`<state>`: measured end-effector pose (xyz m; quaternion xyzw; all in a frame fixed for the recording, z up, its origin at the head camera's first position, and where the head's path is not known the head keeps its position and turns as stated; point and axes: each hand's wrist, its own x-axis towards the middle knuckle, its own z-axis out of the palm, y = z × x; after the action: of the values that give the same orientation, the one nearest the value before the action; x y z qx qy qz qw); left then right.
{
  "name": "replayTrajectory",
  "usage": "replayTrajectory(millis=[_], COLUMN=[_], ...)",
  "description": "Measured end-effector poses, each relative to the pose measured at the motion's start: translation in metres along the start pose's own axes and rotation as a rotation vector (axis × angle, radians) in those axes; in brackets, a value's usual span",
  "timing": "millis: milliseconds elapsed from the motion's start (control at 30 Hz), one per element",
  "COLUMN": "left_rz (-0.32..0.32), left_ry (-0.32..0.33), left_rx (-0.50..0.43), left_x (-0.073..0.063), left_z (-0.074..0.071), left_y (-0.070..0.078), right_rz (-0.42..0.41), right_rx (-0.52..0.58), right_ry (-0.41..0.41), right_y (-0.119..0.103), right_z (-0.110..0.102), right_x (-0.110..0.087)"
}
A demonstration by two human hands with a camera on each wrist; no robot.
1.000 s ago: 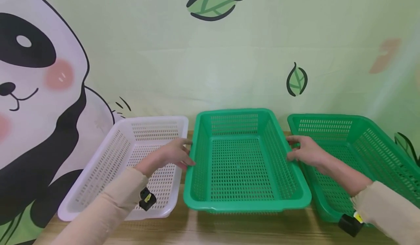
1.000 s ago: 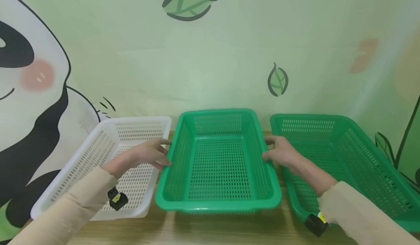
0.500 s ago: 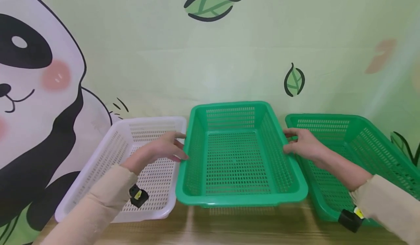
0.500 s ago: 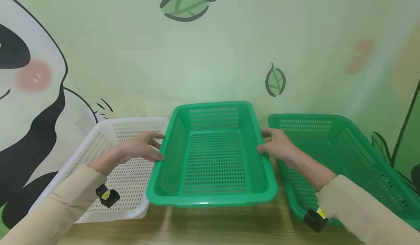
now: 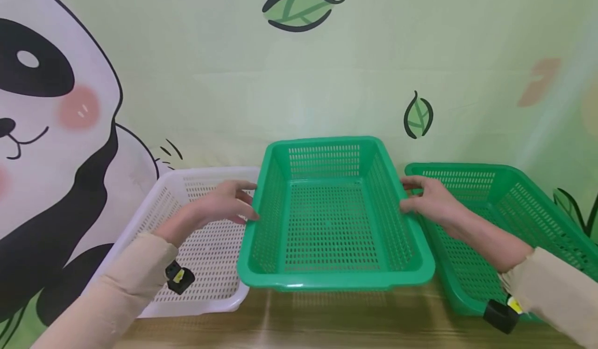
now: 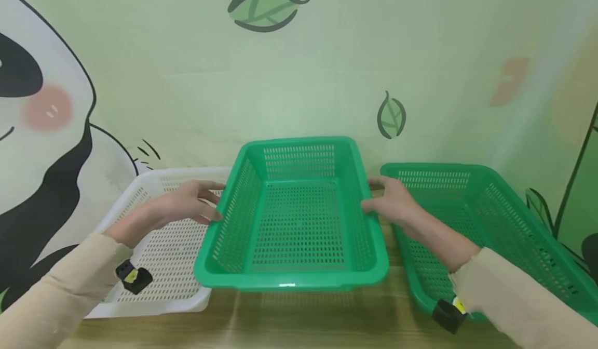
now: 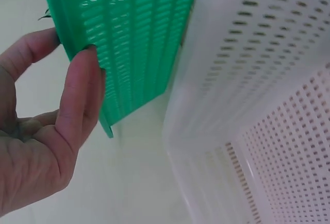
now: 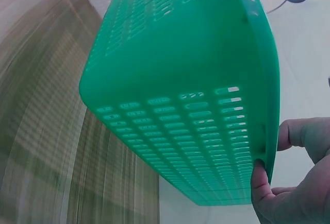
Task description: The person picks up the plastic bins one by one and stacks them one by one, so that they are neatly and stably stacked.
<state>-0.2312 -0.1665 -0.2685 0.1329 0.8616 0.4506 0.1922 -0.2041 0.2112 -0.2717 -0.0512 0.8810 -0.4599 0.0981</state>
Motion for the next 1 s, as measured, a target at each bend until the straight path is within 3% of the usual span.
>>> replayTrajectory(millis=[233,500,767,1000], left_rz=[0.053,0.113,0.132,0.143], left_ry=[0.022,0.041,0.024,0.052], left_rx=[0.021,0.057,0.077,0.118], left_x=[-0.006,-0.017,-0.016,-0.015], left_z=[-0.011,-0.028,-0.031,-0.033], left_y=[-0.003,0.005,0.006,0.001], right_rz=[0.004,-0.033,-0.019,0.011], right_rx=[0.032,0.088,0.107,0.141], right_ry=[0.024,0.046,0.056,0.048], right_y=[-0.01,-0.025,-0.025,-0.029], right_z=[0.005,0.008,0.004,0.003], right_x=[-0.004,-0.007,-0.009,-0.007])
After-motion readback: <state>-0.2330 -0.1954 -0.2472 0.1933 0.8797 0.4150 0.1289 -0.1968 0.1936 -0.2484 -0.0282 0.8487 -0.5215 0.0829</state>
